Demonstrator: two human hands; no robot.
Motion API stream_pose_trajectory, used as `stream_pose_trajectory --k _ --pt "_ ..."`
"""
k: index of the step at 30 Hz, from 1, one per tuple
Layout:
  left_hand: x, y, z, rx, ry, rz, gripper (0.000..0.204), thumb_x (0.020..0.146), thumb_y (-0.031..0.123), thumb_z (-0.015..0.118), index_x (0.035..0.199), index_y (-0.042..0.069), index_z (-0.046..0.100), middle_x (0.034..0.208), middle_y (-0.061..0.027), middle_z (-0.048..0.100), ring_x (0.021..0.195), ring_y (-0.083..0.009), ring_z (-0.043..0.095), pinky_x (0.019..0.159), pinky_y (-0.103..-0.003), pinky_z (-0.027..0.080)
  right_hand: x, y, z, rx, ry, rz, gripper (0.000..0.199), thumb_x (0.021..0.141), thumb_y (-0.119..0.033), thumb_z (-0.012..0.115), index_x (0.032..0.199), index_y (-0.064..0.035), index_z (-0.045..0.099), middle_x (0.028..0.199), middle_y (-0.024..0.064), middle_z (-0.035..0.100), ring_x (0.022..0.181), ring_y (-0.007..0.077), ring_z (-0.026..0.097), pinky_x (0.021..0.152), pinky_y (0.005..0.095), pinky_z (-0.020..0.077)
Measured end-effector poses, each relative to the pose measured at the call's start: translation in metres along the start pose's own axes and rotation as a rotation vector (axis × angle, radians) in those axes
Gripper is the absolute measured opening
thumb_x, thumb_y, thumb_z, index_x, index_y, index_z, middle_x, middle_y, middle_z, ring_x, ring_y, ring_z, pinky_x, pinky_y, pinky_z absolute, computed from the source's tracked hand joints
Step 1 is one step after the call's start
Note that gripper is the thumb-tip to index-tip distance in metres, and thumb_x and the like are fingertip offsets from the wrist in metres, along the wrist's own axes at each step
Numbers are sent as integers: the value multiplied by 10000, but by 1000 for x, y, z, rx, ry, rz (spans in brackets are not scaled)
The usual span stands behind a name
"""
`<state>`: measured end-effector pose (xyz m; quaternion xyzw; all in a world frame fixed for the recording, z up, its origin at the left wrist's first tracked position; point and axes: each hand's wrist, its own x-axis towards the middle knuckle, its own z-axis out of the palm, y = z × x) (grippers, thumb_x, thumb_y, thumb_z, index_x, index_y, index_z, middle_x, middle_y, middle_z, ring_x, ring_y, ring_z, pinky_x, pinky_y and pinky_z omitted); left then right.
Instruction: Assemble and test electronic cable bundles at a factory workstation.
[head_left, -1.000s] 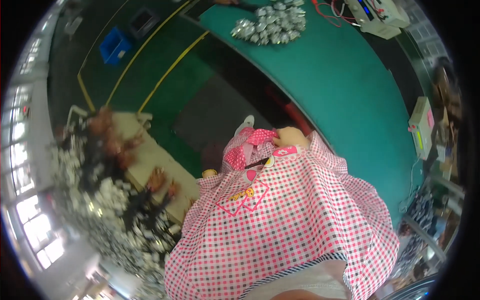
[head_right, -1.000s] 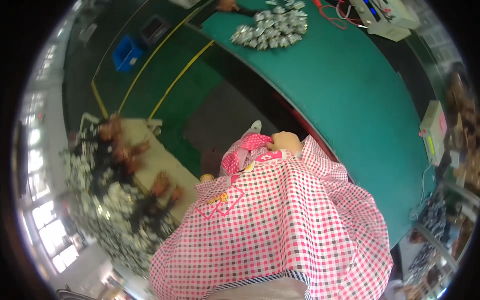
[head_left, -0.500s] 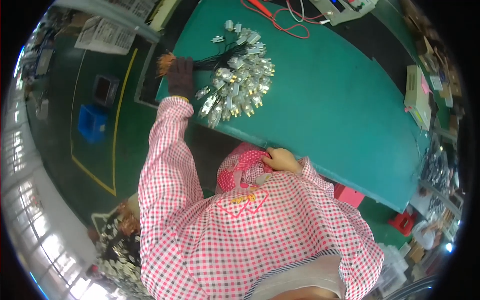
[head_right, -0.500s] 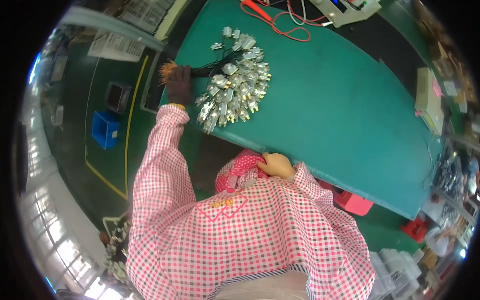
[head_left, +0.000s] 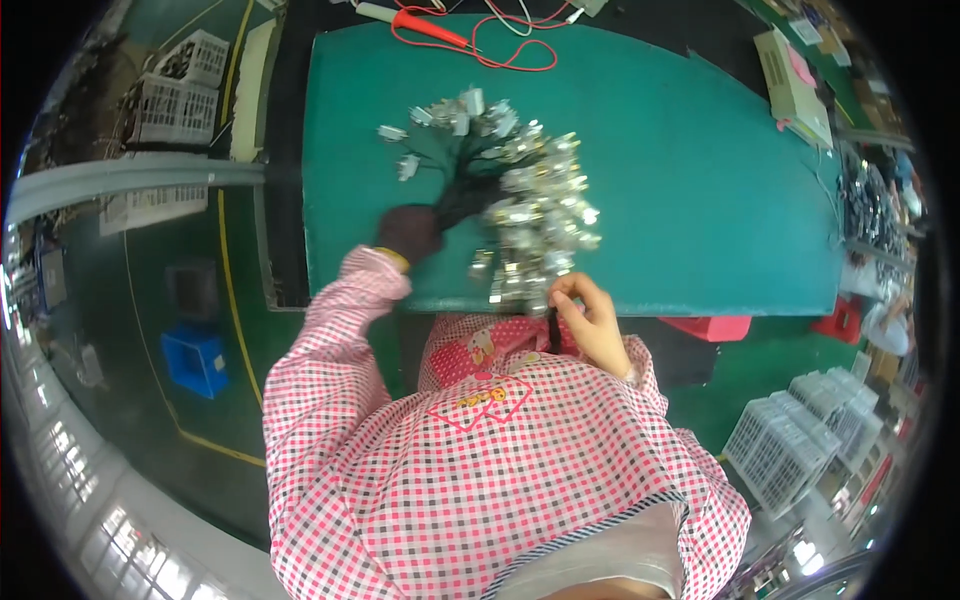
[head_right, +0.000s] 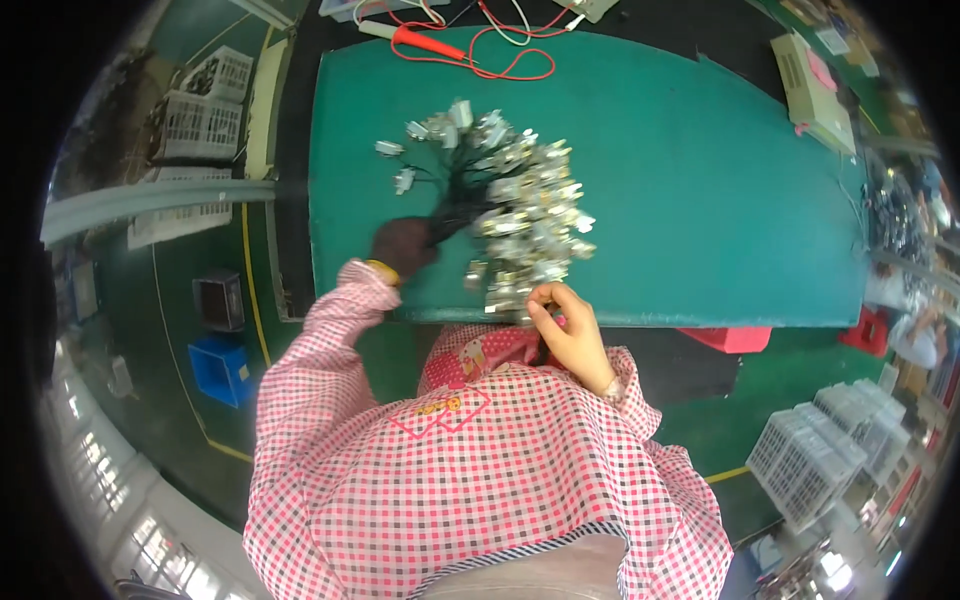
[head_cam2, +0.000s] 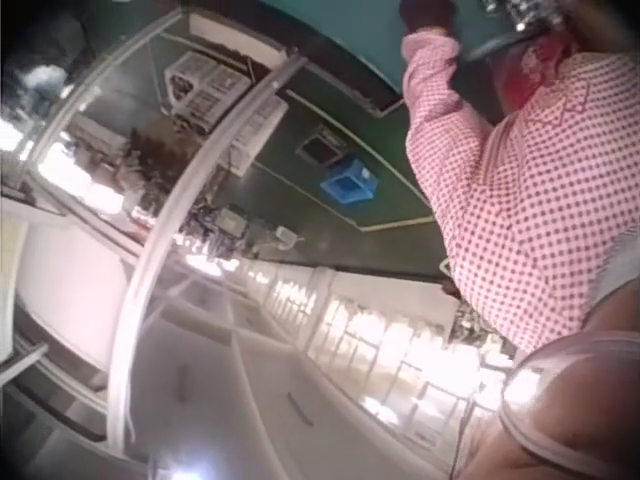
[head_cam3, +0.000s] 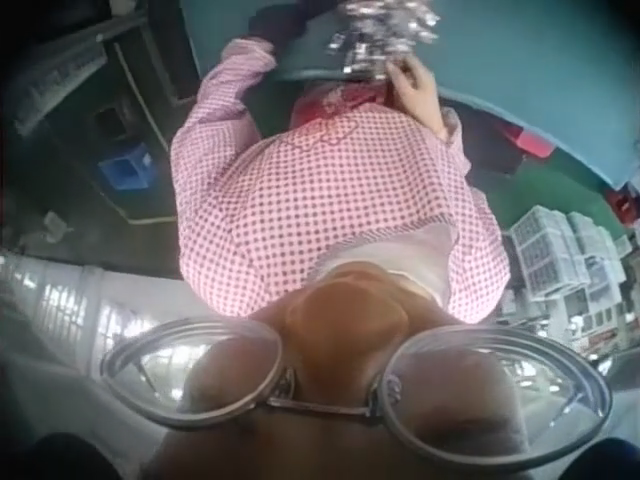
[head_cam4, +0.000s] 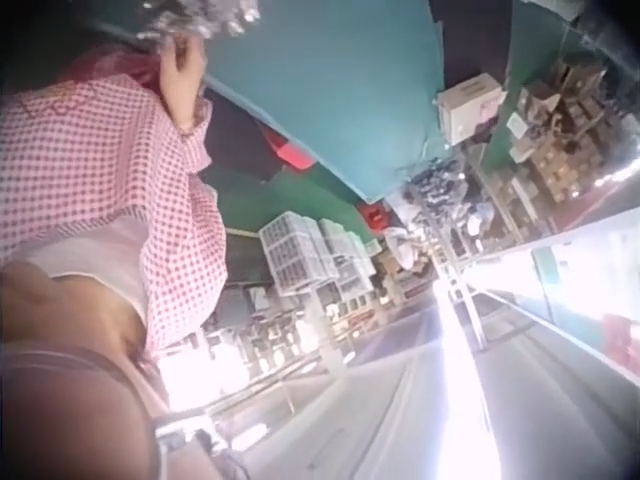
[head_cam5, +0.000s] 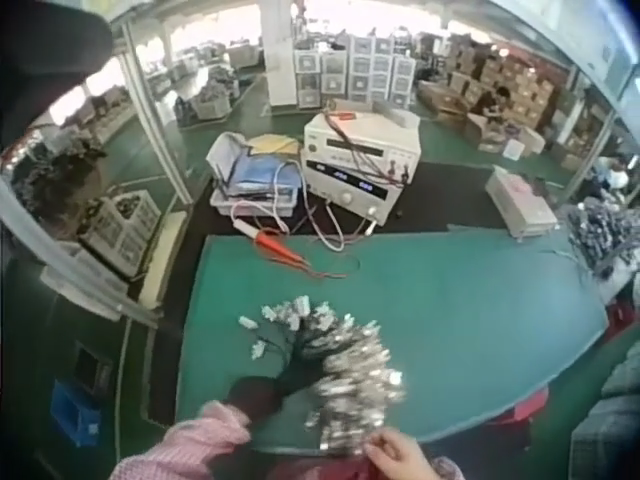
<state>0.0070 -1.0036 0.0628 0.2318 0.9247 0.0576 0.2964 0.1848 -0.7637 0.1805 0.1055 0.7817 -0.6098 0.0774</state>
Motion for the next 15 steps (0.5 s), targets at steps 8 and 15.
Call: stream_pose_trajectory --k 8,15 --pt "-8 -26 99 -229 364 380 289 778 335 591 901 80 644 902 -145 637 852 -299 622 708 -406 511 50 -5 208 18 355 -89 95 886 -67 519 865 3 580 679 3 580 633 66 547 562 206 422" --pt "-35 -87 268 -158 777 659 222 897 249 469 991 113 617 1026 -83 616 915 -219 599 690 -377 501 126 44 258 -855 569 250 365 732 -207 660 972 28 515 944 203 576 782 343 633 633 421 524"
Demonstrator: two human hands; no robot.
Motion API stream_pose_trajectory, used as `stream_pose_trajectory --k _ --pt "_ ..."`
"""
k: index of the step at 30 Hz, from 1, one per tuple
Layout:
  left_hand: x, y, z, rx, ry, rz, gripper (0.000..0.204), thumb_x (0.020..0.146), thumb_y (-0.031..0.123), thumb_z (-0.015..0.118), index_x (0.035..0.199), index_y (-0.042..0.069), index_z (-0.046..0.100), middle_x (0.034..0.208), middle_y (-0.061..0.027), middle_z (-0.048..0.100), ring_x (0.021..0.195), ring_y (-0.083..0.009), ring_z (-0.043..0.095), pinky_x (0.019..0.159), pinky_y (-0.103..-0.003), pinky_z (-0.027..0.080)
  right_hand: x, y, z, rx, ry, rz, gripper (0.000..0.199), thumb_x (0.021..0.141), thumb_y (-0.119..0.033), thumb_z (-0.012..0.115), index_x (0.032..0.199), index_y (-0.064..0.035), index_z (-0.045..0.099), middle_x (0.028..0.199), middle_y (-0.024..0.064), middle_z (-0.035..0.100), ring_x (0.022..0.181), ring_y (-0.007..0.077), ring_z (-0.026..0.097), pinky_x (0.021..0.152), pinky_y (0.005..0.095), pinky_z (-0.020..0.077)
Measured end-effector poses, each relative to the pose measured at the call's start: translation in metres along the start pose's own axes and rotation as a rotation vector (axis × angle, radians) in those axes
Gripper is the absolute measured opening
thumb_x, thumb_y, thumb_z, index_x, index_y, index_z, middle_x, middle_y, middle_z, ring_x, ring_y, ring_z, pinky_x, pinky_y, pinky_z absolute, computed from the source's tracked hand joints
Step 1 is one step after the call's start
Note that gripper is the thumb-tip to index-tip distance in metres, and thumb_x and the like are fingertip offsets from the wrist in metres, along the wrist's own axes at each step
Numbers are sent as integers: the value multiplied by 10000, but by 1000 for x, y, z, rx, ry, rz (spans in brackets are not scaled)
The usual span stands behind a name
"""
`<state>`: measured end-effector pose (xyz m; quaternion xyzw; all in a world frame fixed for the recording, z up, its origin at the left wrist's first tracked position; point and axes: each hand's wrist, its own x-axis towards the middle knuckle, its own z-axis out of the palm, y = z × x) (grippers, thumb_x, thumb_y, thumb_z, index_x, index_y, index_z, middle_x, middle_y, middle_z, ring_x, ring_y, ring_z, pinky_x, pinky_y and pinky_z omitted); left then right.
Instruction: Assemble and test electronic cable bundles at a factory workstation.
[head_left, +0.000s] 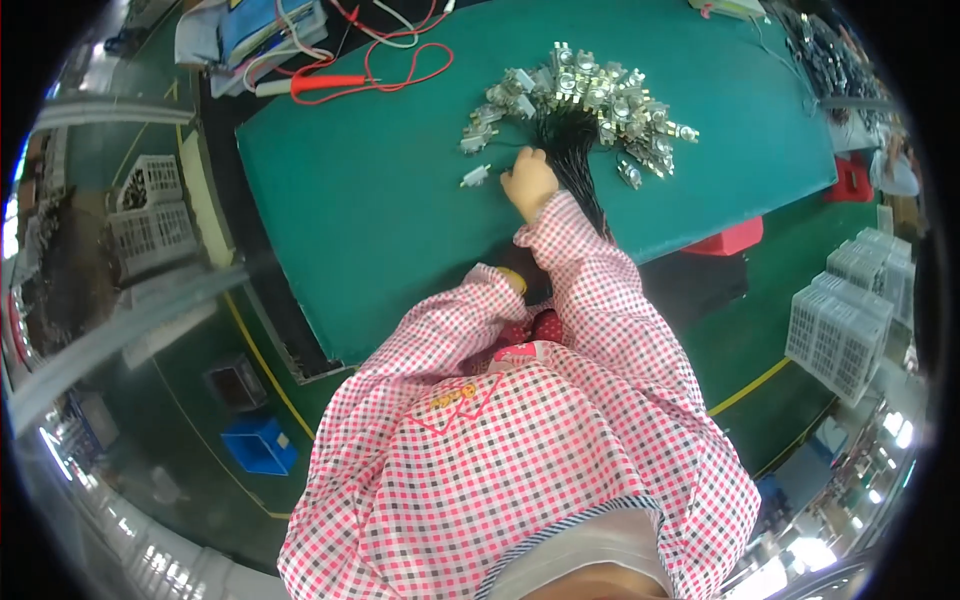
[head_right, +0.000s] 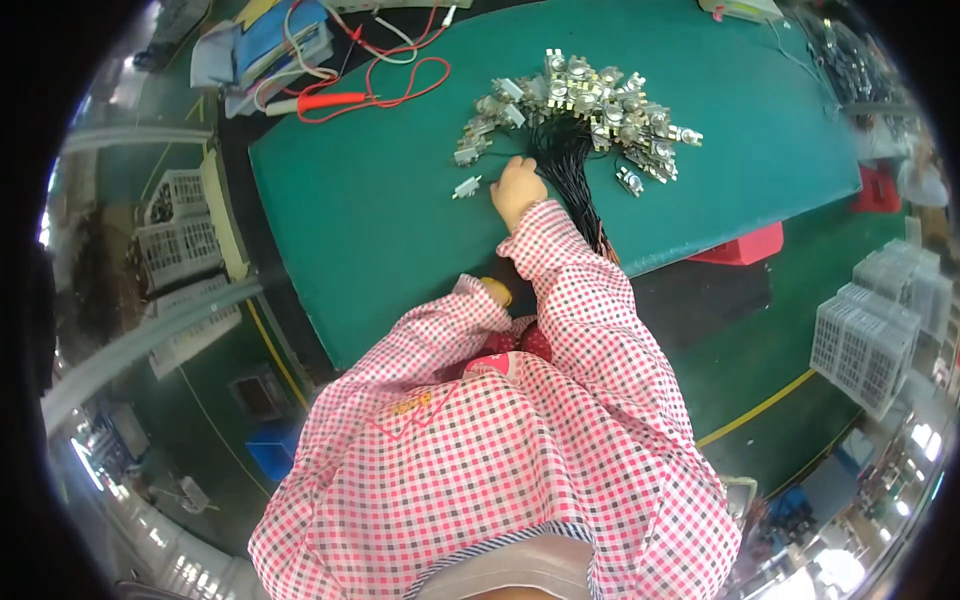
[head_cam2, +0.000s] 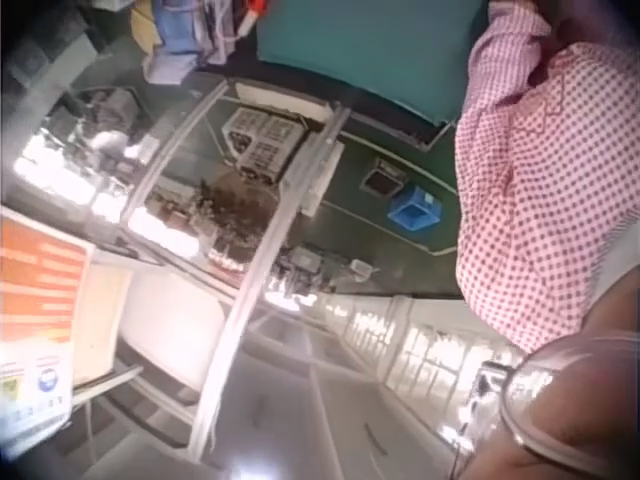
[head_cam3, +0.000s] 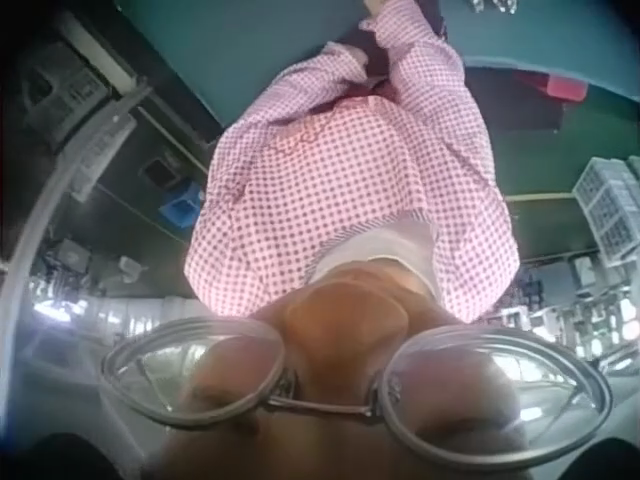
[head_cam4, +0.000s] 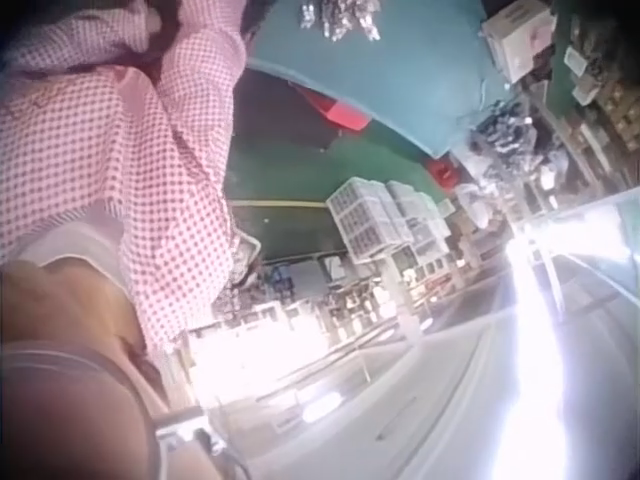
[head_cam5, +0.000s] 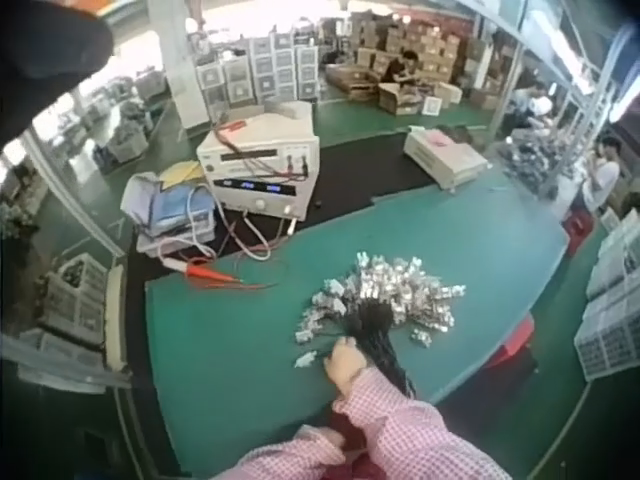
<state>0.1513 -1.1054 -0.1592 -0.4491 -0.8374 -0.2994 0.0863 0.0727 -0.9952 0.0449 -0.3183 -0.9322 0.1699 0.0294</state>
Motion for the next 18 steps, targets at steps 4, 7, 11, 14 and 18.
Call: stream_pose_trajectory --k 4,7,11,14,18 --pt "127 66 -165 60 -650 -342 288 775 177 557 1051 106 597 956 -167 601 937 -315 589 859 -411 447 -6 31 -40 -50 163 -55 342 715 -155 651 944 1 449 915 183 536 732 325 629 583 391 533" --pt "169 38 -171 258 51 73 315 735 187 574 1038 103 553 959 -127 539 888 -290 550 703 -403 455 -2 52 -35 -42 154 -49 394 697 -182 688 949 -18 434 943 151 509 780 289 625 589 355 541" --pt "215 8 -169 456 -85 240 396 761 191 520 1150 120 513 1065 -82 499 946 -248 521 727 -408 433 7 52 -1 -49 69 117 433 712 -253 711 974 -34 445 987 128 494 805 268 630 600 347 549" --pt "235 -16 -163 495 -278 352 426 784 189 485 1202 107 483 1066 -101 505 923 -260 526 731 -410 430 18 50 2 -48 41 214 406 729 -255 689 988 -55 449 1000 120 498 734 264 643 558 362 546" --pt "256 -27 -150 540 -372 625 439 815 175 456 1245 89 437 1121 -135 497 965 -273 511 748 -421 413 49 66 17 -256 210 219 312 748 -258 647 945 -79 482 880 91 547 619 252 642 519 357 537"
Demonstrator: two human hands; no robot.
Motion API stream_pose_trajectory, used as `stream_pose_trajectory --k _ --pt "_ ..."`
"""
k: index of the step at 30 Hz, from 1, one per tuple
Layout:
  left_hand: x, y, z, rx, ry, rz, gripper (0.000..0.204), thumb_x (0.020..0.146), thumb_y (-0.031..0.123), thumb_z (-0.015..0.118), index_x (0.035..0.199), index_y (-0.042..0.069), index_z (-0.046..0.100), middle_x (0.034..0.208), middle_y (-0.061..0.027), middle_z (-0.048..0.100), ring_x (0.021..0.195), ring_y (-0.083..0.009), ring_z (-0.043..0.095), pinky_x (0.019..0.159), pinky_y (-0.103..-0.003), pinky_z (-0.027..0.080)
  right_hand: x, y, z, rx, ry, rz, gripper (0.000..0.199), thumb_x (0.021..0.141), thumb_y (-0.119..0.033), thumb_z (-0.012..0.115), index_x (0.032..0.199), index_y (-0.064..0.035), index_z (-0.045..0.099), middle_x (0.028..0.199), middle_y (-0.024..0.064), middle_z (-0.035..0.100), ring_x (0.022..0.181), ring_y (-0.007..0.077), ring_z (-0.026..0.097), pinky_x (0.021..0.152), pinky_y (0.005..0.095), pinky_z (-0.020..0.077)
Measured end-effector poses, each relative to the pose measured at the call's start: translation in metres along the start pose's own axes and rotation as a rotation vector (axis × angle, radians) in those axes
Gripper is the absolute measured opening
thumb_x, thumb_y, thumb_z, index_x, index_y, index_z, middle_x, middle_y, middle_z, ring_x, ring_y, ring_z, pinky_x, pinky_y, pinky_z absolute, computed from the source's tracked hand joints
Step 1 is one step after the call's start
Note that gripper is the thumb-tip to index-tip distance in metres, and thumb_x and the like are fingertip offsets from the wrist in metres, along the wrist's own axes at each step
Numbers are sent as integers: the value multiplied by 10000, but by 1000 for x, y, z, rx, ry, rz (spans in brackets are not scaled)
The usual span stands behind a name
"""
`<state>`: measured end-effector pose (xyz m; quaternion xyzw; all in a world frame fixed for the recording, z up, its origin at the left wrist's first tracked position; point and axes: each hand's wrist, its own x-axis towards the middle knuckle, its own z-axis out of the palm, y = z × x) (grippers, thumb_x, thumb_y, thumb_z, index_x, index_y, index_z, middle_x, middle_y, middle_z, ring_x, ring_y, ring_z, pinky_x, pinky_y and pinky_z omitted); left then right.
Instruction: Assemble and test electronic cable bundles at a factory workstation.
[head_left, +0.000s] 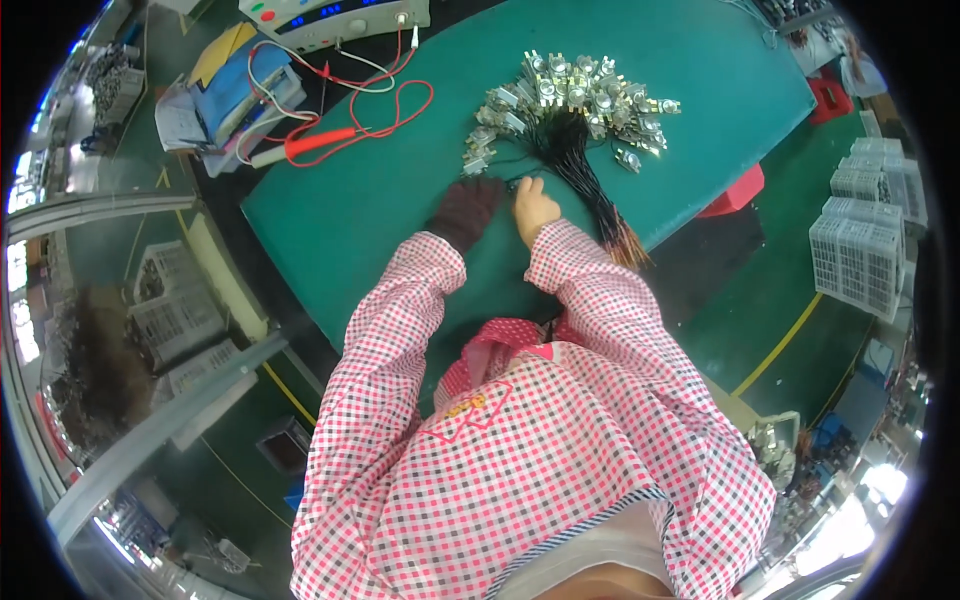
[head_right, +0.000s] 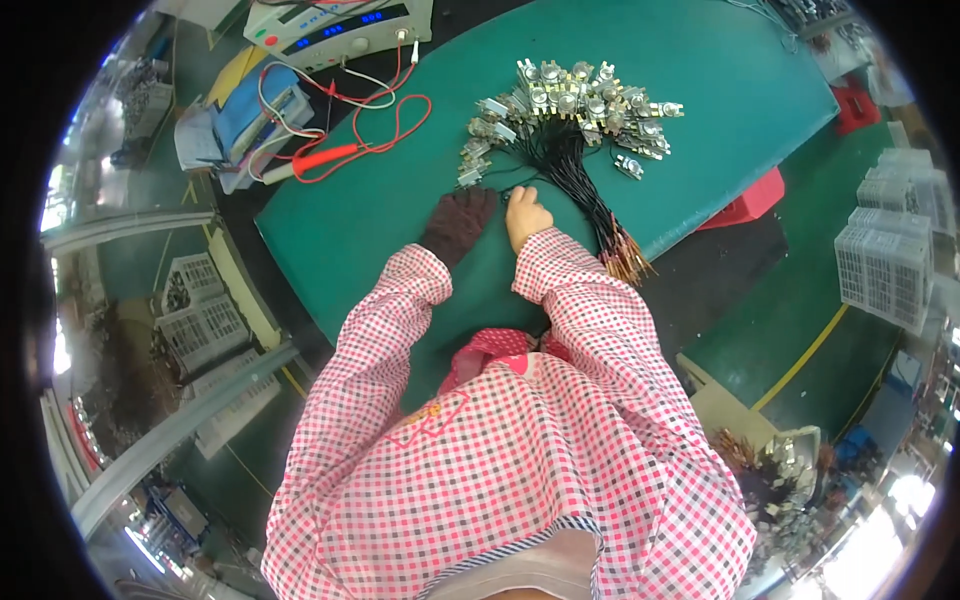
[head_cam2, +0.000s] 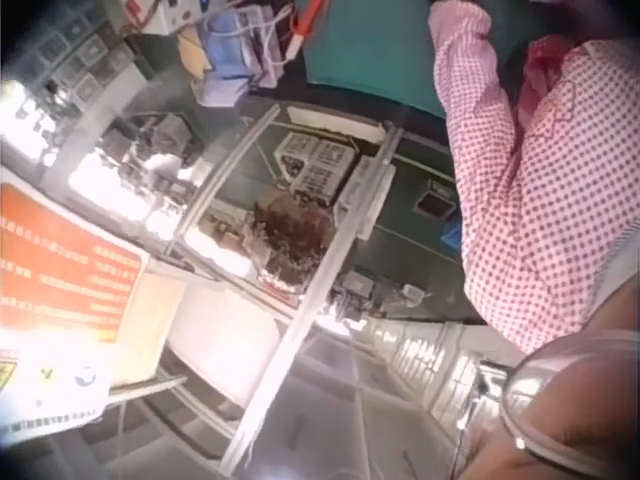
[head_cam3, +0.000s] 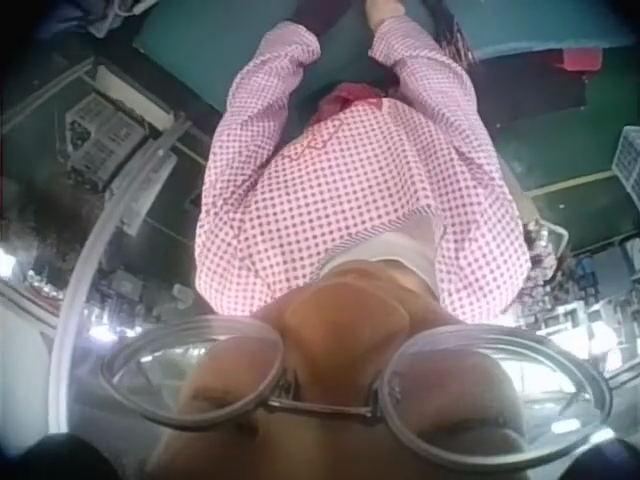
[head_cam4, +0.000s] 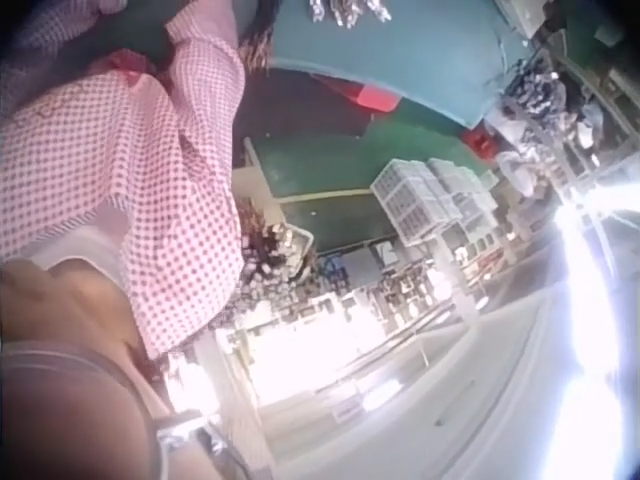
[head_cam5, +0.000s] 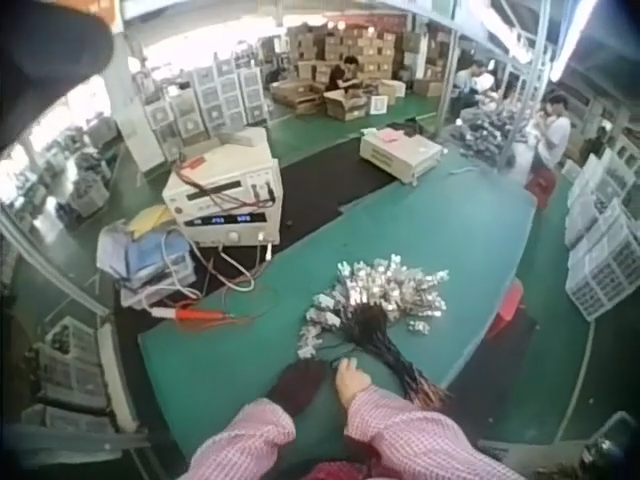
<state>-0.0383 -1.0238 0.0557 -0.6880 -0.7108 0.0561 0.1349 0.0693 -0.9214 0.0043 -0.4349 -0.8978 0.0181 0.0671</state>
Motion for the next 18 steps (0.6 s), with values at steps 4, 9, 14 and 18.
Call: stream_pose_trajectory --k 4,9,14,18 --pt "12 -9 5 -59 -106 28 488 808 153 443 1288 80 397 1101 -148 509 921 -286 533 715 -437 414 -12 6 -6 44 -139 -150 291 824 -297 562 942 -42 485 776 125 598 608 292 643 496 397 517" --pt "16 -14 36 -88 -343 -124 473 831 155 438 1290 66 369 996 -191 569 746 -315 615 577 -462 478 -44 8 -42 92 -494 -35 355 873 -344 528 967 -6 474 800 178 656 689 348 656 654 415 536" --pt "37 -14 26 -190 -288 -207 417 837 143 448 1241 66 378 925 -206 597 712 -306 629 529 -440 489 -66 17 -50 -136 -711 -80 388 926 -373 463 980 11 469 783 172 672 728 311 677 648 407 536" --pt "44 -13 7 -184 -372 -261 327 876 158 406 1192 70 399 936 -244 622 791 -349 643 619 -465 509 -63 13 -44 -126 -855 84 473 959 -407 396 1138 30 435 964 189 662 860 326 671 696 418 545"
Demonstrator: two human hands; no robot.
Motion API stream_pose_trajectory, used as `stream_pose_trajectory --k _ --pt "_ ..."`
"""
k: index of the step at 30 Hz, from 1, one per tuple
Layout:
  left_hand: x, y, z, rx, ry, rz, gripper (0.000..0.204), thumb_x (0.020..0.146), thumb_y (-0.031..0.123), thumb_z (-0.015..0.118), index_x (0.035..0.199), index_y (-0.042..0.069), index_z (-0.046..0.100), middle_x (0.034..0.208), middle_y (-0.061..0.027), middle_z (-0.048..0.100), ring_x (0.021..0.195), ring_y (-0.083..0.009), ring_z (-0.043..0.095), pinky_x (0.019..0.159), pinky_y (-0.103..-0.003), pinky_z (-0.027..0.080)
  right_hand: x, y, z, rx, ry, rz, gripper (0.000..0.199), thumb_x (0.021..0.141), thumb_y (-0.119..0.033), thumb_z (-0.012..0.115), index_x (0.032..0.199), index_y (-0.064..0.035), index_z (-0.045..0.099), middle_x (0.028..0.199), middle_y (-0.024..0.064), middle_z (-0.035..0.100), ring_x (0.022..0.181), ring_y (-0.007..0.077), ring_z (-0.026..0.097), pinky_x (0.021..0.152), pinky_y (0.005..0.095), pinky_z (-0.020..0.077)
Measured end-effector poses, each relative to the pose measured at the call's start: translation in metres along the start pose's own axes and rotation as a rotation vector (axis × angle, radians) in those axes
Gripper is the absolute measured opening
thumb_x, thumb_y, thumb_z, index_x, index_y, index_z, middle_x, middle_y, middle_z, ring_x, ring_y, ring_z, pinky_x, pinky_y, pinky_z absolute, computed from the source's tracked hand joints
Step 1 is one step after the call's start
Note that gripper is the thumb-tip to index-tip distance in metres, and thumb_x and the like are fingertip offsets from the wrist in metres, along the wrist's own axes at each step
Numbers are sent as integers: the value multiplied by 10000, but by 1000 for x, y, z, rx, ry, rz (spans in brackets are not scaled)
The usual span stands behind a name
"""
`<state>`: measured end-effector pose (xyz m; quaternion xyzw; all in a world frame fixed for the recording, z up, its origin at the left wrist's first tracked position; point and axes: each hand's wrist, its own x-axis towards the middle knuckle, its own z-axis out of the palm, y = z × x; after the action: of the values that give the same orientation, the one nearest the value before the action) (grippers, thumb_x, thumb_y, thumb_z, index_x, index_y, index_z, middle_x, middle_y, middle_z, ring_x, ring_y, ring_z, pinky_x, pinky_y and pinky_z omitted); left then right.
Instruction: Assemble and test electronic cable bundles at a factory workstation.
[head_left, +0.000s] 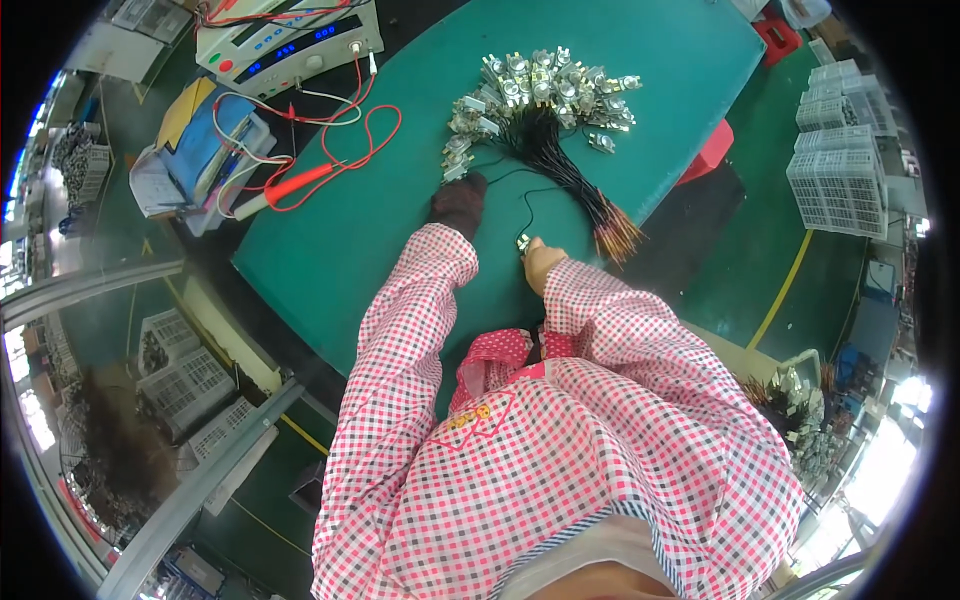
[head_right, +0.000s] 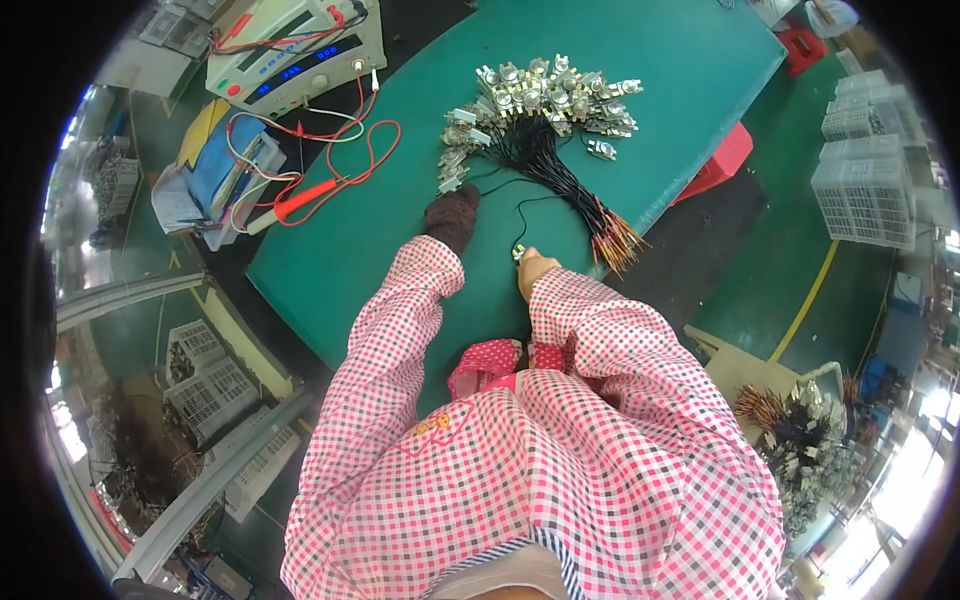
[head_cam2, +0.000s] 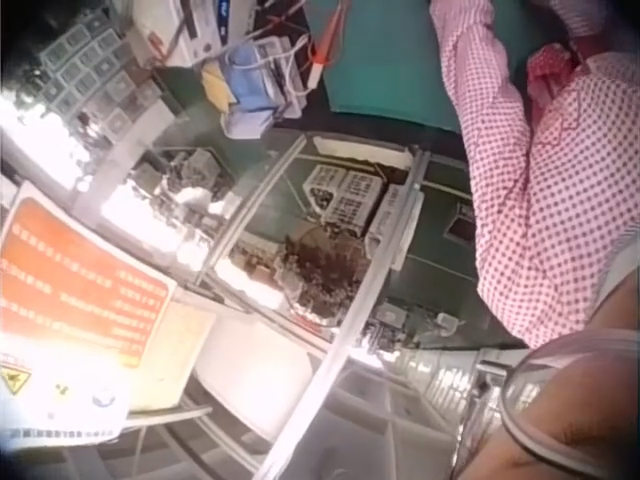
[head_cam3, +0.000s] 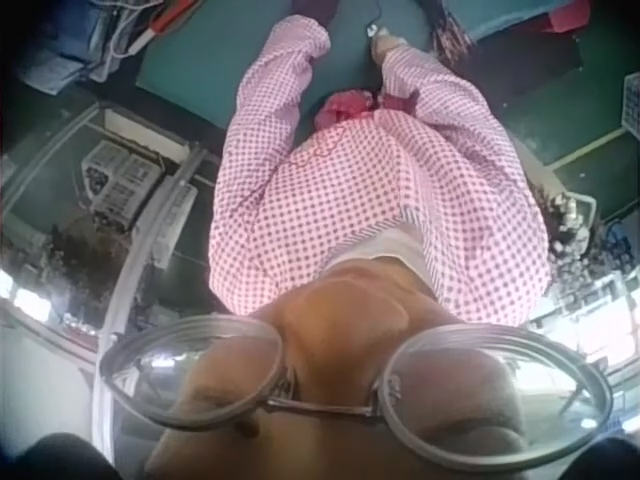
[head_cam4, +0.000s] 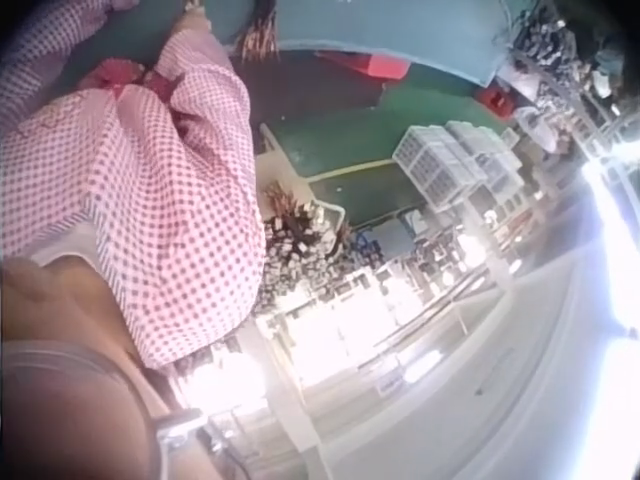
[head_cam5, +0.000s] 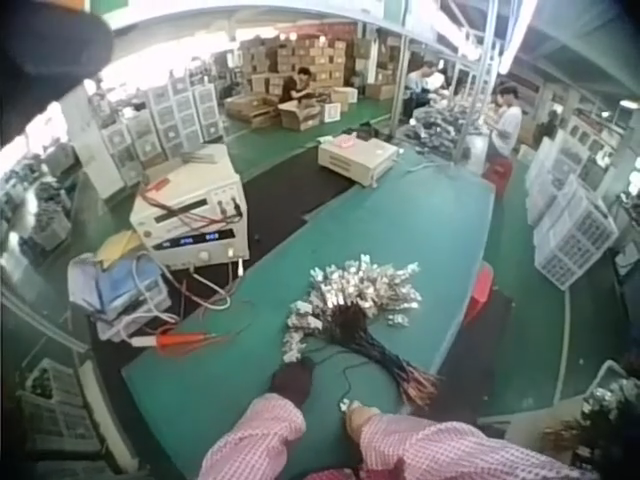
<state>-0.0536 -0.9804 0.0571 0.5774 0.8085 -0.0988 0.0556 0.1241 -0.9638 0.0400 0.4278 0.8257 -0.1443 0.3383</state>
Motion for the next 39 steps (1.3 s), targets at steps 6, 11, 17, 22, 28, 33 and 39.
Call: stream_pose_trajectory --k 6,11,17,22,28,33,39 --pt "-39 34 -30 -251 -457 -131 455 915 327 353 1308 98 344 1026 -268 620 962 -407 619 780 -542 473 15 9 -5 -32 -4 -47 440 933 -402 458 1052 21 442 841 181 672 808 334 671 723 421 521" --pt "-32 52 -25 -383 -433 -228 574 896 384 394 1399 142 256 927 -242 646 852 -393 643 743 -544 484 61 21 15 75 -24 86 448 899 -448 506 1075 -36 489 892 168 675 848 322 671 719 412 528" --pt "-30 55 2 -437 -367 -270 603 898 442 373 1425 191 218 870 -227 637 788 -408 629 719 -534 481 85 29 23 593 -180 -180 315 898 -356 539 1035 -73 541 890 124 679 858 314 667 712 375 536" --pt "-44 54 -11 -339 -465 -239 534 911 460 357 1380 205 349 971 -206 641 700 -375 638 645 -531 494 32 5 23 -228 113 -111 227 868 -89 433 836 -77 657 889 47 648 674 223 633 530 381 509" --pt "-62 69 36 253 333 -178 451 866 339 458 1276 157 494 985 -112 629 470 -199 505 393 -396 435 38 2 -124 219 326 -725 234 832 -308 575 865 -76 567 809 119 581 684 283 601 588 387 492" --pt "-78 102 34 -24 157 -194 366 889 320 461 1206 172 571 1066 -47 617 413 -102 424 365 -324 396 107 -30 -125 -43 837 -1108 258 752 -173 557 998 -96 538 1005 64 532 934 226 518 721 360 454" --pt "-56 16 -9 -554 324 -444 345 879 183 536 1209 84 553 990 -174 640 615 -302 616 550 -388 499 136 -24 -123 -43 915 -1136 317 766 -155 529 1075 -86 541 1009 62 518 942 220 506 747 344 452"
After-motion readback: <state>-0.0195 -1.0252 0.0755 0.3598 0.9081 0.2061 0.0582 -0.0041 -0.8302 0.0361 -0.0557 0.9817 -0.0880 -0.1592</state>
